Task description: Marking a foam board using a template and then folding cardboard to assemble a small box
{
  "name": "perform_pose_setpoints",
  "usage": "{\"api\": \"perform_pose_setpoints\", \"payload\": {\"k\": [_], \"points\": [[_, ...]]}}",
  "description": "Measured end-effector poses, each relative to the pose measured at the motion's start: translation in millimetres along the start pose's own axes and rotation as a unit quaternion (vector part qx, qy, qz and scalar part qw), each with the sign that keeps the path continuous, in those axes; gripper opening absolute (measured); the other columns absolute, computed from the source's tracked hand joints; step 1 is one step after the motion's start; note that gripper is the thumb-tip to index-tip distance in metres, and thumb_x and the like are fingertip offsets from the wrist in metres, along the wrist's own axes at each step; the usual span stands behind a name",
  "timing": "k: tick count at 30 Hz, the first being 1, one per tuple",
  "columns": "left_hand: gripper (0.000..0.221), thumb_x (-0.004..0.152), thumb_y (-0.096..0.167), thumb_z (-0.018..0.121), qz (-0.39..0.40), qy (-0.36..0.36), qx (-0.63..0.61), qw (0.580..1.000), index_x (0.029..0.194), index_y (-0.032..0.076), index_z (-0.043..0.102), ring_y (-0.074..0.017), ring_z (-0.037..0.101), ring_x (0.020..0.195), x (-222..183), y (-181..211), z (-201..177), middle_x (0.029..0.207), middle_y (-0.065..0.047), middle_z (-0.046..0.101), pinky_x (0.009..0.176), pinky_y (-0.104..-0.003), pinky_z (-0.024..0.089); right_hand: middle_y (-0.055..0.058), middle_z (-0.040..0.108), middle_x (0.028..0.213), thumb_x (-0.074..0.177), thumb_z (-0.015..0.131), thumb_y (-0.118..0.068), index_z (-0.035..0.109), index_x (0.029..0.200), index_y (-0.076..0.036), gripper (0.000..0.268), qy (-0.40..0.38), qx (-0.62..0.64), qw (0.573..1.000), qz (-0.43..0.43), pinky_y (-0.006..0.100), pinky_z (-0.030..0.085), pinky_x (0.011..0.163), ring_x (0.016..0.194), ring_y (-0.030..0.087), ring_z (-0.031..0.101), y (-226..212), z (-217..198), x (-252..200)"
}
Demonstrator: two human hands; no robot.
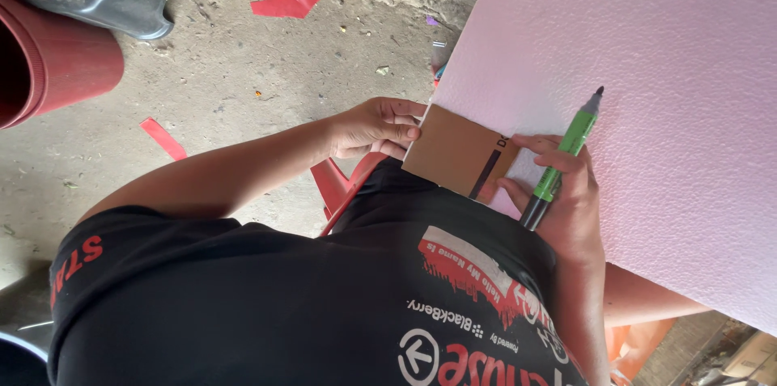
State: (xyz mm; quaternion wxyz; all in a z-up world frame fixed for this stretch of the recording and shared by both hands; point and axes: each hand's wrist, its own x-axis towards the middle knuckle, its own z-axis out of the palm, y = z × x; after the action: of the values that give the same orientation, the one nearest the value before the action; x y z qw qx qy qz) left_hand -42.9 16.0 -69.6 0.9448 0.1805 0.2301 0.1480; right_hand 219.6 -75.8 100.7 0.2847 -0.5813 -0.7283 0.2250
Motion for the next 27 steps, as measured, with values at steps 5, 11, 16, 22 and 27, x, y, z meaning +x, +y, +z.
{"api": "perform_pose_setpoints", "payload": {"k": [5,11,16,22,27], "points": [[0.049,0.091,0.009,0.076,-0.002,-0.009,0.015,1.0,0.137,0.009,0.06,-0.0259,0.077,0.096,3.8,-4.5,-6.5,0.11,-0.007,0.075,0.079,-0.043,0.067,0.019,0.072,0.121,0.08,0.09,-0.005,0.047,0.107,-0.006,0.051,-0.005,-0.003,1.0,-0.003,0.049,0.05,0.096,0.109,0.041,0.066,-1.3,-2.7,0.8],[0.053,0.091,0.01,0.076,-0.007,-0.003,0.043,0.999,0.141,0.008,0.058,-0.0225,0.077,0.096,1.2,1.8,-2.8,0.109,-0.005,0.076,0.081,-0.039,0.067,0.017,0.074,0.122,0.081,0.09,-0.007,0.047,0.107,-0.007,0.05,-0.005,-0.02,1.0,-0.02,0.047,0.05,0.096,0.109,0.039,0.066,-0.6,0.0,2.2],[0.054,0.091,0.008,0.076,-0.013,0.002,0.07,0.997,0.142,0.007,0.058,-0.0225,0.077,0.096,4.5,3.5,-4.7,0.11,-0.005,0.076,0.082,-0.04,0.066,0.015,0.075,0.121,0.081,0.09,-0.008,0.048,0.107,-0.008,0.05,-0.01,-0.023,0.999,-0.024,0.047,0.05,0.096,0.109,0.038,0.065,5.6,-0.7,-1.6],[0.054,0.091,0.007,0.076,-0.01,0.009,0.079,0.997,0.142,0.006,0.057,-0.0226,0.077,0.096,6.0,1.3,-7.9,0.108,-0.006,0.076,0.083,-0.041,0.066,0.014,0.075,0.121,0.081,0.09,-0.008,0.047,0.108,-0.008,0.051,-0.017,-0.02,0.999,-0.02,0.047,0.049,0.097,0.109,0.038,0.064,5.9,-2.9,-1.4],[0.056,0.091,0.006,0.076,-0.009,0.007,0.082,0.997,0.143,0.006,0.057,-0.022,0.076,0.096,5.4,1.8,-8.8,0.107,-0.007,0.075,0.085,-0.041,0.066,0.013,0.075,0.122,0.082,0.089,-0.007,0.047,0.109,-0.009,0.05,-0.018,-0.021,0.999,-0.016,0.049,0.049,0.096,0.109,0.039,0.064,4.5,-2.8,-0.8]]}}
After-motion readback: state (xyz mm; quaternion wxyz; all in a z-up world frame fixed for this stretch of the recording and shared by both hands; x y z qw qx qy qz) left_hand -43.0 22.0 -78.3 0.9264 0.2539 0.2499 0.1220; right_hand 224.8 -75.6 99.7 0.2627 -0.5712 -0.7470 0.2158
